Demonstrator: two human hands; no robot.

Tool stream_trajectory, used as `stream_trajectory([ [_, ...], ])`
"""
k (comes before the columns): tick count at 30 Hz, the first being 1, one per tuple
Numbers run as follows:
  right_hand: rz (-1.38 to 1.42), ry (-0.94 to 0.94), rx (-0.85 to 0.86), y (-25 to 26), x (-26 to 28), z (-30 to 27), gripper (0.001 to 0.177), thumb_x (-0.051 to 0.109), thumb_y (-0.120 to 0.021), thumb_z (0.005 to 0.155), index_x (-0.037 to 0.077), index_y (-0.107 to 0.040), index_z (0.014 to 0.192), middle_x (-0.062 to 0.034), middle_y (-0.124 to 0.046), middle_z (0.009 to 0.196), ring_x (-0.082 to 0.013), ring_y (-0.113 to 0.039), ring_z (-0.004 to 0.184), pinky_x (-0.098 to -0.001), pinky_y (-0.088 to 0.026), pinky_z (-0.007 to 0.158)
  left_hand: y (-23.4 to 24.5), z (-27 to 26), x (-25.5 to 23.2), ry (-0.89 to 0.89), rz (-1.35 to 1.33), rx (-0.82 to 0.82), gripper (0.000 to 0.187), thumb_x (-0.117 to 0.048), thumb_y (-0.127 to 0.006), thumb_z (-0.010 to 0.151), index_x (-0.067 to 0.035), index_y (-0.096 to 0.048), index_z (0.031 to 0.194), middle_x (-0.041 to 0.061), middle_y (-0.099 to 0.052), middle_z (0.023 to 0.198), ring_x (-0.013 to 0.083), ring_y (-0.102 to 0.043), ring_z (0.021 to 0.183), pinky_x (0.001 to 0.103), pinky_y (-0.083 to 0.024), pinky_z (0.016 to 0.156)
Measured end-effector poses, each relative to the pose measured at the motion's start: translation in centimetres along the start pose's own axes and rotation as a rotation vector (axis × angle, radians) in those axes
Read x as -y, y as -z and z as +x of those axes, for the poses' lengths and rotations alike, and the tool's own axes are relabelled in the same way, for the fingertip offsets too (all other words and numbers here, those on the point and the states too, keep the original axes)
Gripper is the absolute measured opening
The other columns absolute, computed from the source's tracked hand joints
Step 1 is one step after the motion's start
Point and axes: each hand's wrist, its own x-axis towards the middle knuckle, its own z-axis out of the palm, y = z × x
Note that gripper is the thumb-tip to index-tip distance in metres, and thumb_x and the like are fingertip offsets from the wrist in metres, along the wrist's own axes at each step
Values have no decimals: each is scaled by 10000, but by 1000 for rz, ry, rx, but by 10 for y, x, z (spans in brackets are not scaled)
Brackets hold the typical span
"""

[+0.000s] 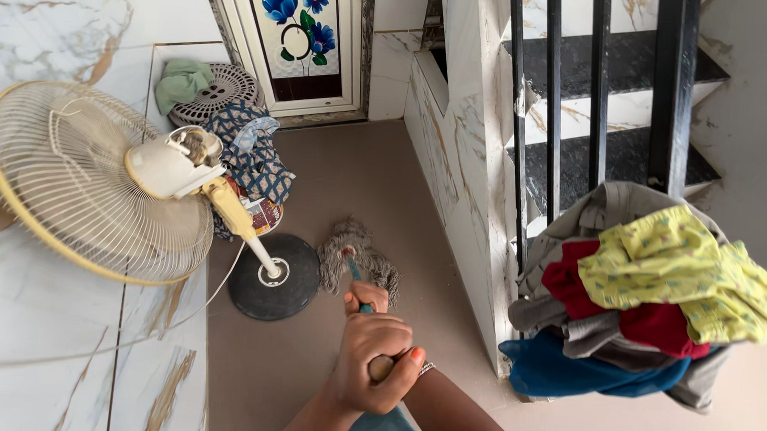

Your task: The person mops a tiled floor using a mop with a long handle, moving across an outdoor or semi-outdoor balcony area and into a hallway near a staircase and a bicycle.

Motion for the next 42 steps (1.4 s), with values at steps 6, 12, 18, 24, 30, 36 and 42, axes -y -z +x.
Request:
stream_trajectory([
  [6,-3,-177,97,-20,-68,58,124,163,-679,1077,83,-587,1050,-19,-584,889,-133,-537,776,-291,-455,728,-11,32,124,122,80,23,275,-70,-616,760,-45,-421,567,112,-491,521,261,-505,473,369,-378,521],
  [12,-69,-66,152,-62,-111,102,228,142,-697,1004,76,-542,1158,-89,-617,1060,-165,-578,803,-310,-509,719,15,46,206,223,132,150,277,-65,-585,744,-44,-401,537,138,-483,510,295,-478,462,385,-378,513],
  [18,82,-96,193,-90,-127,133,255,217,-685,972,91,-466,1006,-61,-506,929,-156,-516,743,-303,-458,689,70,133,179,60,237,-69,203,-79,-585,783,-47,-480,612,107,-501,561,289,-488,547,399,-393,583],
  [24,805,-311,233,-137,-79,201,350,292,-673,941,106,-390,854,-34,-395,798,-146,-455,684,-296,-407,659,119,198,150,308,20,-72,286,-98,-592,842,-25,-436,614,72,-440,509,181,-439,421,324,-320,450],
  [30,1566,-452,240,-176,-72,225,473,366,-661,909,120,-314,701,-7,-284,667,-137,-393,624,-290,-356,628,129,207,184,86,-4,-262,363,-100,-645,815,-68,-361,591,28,-388,506,128,-390,418,304,-273,457],
  [36,325,-105,316,-208,-189,244,349,277,-629,1034,47,-522,794,-98,-513,770,-202,-522,705,-350,-447,627,131,224,254,-8,95,-394,355,-114,-662,823,-85,-375,618,6,-381,543,132,-370,488,324,-291,539],
  [42,171,58,535,-233,-274,280,329,65,-754,945,12,-527,713,-88,-478,654,-219,-452,606,-387,-371,589,130,204,353,33,229,-502,342,-127,-657,769,-50,-373,594,48,-398,534,152,-376,488,324,-253,511],
])
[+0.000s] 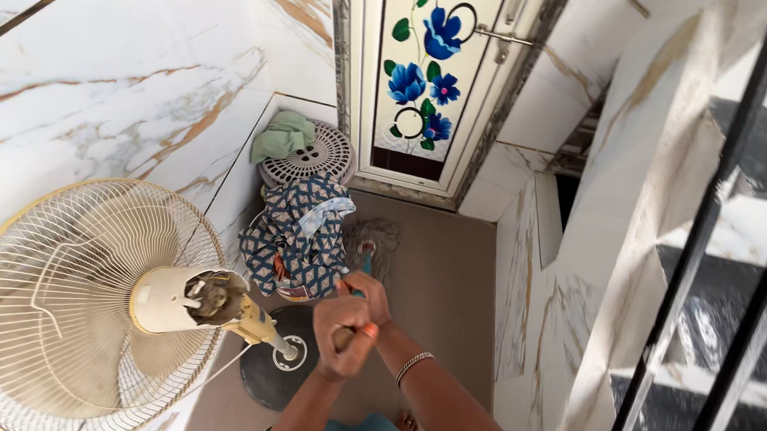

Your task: The person mops a tiled floor using a mop with a long handle, moving across an outdoor or semi-outdoor balcony area and into a hallway near a staircase and a bicycle.

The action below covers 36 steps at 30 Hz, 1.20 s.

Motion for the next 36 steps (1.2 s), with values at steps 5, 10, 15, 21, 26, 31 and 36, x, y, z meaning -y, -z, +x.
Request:
stream_trajectory([
  [5,181,-213,486,23,-40,30,166,91,-768,884,52,-607,893,-69,-638,899,-275,-620,880,-429,-499,780,-10,-28,84,28,112,-148,287,-128,-590,795,-18,-404,606,68,-408,545,156,-371,476,328,-266,480],
  [10,-136,-254,676,35,-61,27,96,98,-736,852,114,-643,862,-30,-668,876,-260,-665,893,-421,-543,770,-26,-56,99,80,186,-159,220,-124,-578,804,6,-497,646,75,-446,560,149,-396,495,324,-287,472],
  [15,-138,-65,522,52,-4,60,131,114,-700,787,136,-627,894,-17,-701,801,-283,-669,813,-420,-536,674,-24,-31,62,103,20,-419,97,-35,-583,926,10,-528,991,99,-601,852,96,-501,634,286,-432,542],
  [21,46,-14,511,84,54,84,225,167,-734,681,109,-581,835,-53,-637,706,-279,-648,676,-425,-490,598,-36,42,-34,102,-205,-393,114,0,-569,993,55,-669,992,22,-523,635,67,-428,529,284,-373,518],
  [26,171,-96,420,93,18,54,282,236,-794,800,84,-591,677,-92,-579,616,-260,-575,514,-387,-422,490,-62,64,-35,48,-270,-291,87,-25,-613,944,27,-638,1008,23,-536,668,87,-439,551,288,-377,520],
  [31,210,-94,426,92,-40,51,343,193,-680,963,56,-611,656,-114,-576,596,-222,-587,497,-368,-450,486,-80,72,-23,-55,-221,-226,95,0,-651,830,31,-566,861,74,-523,711,178,-451,599,386,-425,625],
  [36,102,-93,451,85,-97,72,341,185,-670,915,33,-595,619,-124,-566,574,-254,-564,470,-396,-437,463,-82,82,21,25,-169,-206,303,22,-626,767,-37,-356,644,36,-397,590,143,-385,528,311,-301,538],
])
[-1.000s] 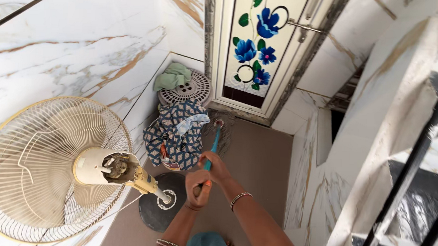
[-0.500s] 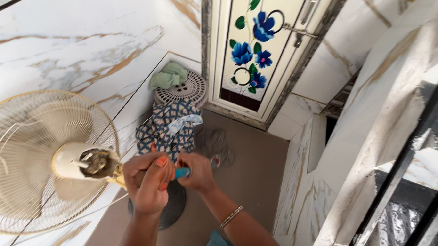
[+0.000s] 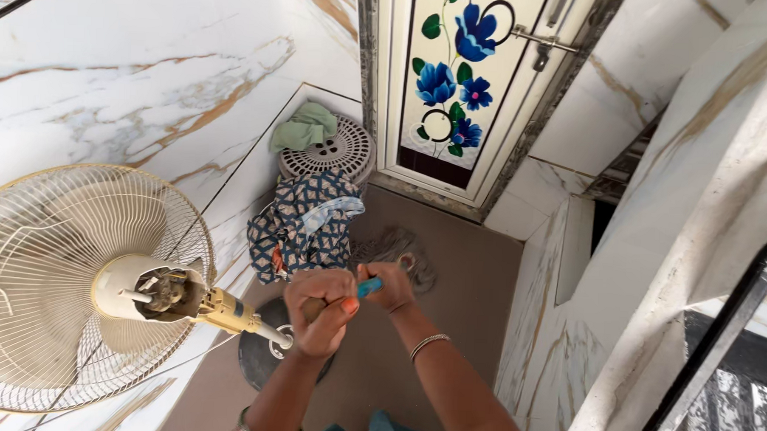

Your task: The person mops a tiled floor using a mop with a long handle, moving across an outdoor or semi-outdoor balcony area and into a hallway near a staircase and a bicycle.

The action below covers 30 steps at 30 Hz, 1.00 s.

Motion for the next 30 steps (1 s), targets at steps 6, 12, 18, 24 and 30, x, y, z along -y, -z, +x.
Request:
stream_trajectory([
  [6,-211,-283,177,13,-48,2,420,263,-660,966,-19,-617,659,-158,-582,647,-299,-601,564,-444,-468,568,20,-19,54,13,83,15,320,-42,-579,770,-48,-324,577,39,-407,525,113,-377,458,280,-277,461],
  [12,-381,-416,232,38,-71,-20,420,330,-595,983,11,-700,732,-143,-660,781,-331,-655,737,-478,-535,704,37,-34,81,94,58,76,367,-73,-550,871,-53,-358,558,18,-403,517,101,-383,442,274,-299,444],
  [18,-504,-505,119,76,-93,-80,334,322,-655,952,47,-729,777,-118,-683,833,-327,-677,777,-476,-540,763,27,-82,126,250,-89,146,289,-89,-540,842,-34,-447,574,36,-432,525,103,-348,455,274,-289,452],
  [24,-502,-717,48,84,-60,-112,311,278,-715,934,18,-666,771,-87,-690,875,-281,-706,811,-428,-568,738,4,-106,114,199,-77,289,254,-67,-532,806,-53,-416,580,16,-416,514,98,-366,450,284,-343,456],
  [30,-361,-808,-173,52,15,-110,205,281,-773,872,94,-693,894,-90,-721,906,-301,-716,860,-436,-558,743,14,-53,30,260,-58,385,207,-90,-517,772,-12,-482,583,41,-479,522,104,-390,439,277,-285,435],
])
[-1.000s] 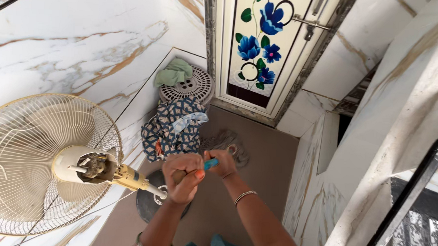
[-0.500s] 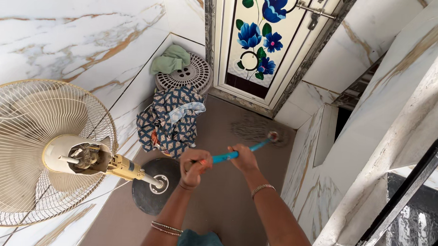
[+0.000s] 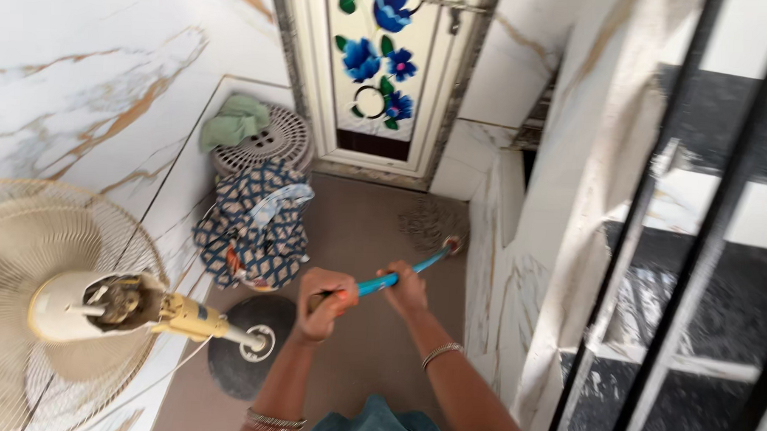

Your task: The person mops a tiled floor using a mop with a long handle, moving across an outdoor or semi-outdoor balcony area and into a hallway near a staircase and a bicycle.

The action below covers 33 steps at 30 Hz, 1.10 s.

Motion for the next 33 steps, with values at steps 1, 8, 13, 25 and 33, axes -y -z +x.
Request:
stream_trajectory([
  [1,96,64,-41,-1,7,-13,219,260,-769,863,69,-663,873,-115,-710,872,-293,-722,828,-429,-554,706,0,3,-17,-30,23,14,226,-101,-512,780,-29,-461,573,27,-471,524,97,-396,442,274,-288,439],
  [8,275,193,-151,1,37,-82,272,177,-745,896,-13,-587,782,-216,-630,731,-333,-565,646,-445,-459,605,-14,32,-99,101,-204,-12,395,-140,-541,905,-46,-402,548,11,-398,476,83,-346,414,274,-295,429],
  [13,607,75,-266,-2,39,-103,289,98,-694,883,28,-443,758,-72,-411,678,-121,-406,663,-353,-384,555,-41,41,-108,127,-224,-65,270,-135,-564,855,69,-558,678,39,-431,485,94,-344,411,258,-258,406],
  [25,887,130,-215,-11,-86,21,243,89,-671,919,63,-477,775,-5,-501,757,-91,-451,699,-301,-415,633,-87,41,-2,-192,-85,176,186,-51,-619,772,-21,-467,669,102,-476,593,246,-487,510,372,-371,516],
  [33,69,154,-149,10,-105,82,254,175,-772,884,25,-578,816,-102,-632,833,-225,-598,736,-415,-497,643,-74,22,100,-89,46,168,228,-47,-555,706,-39,-346,615,57,-349,528,172,-309,476,355,-255,493],
])
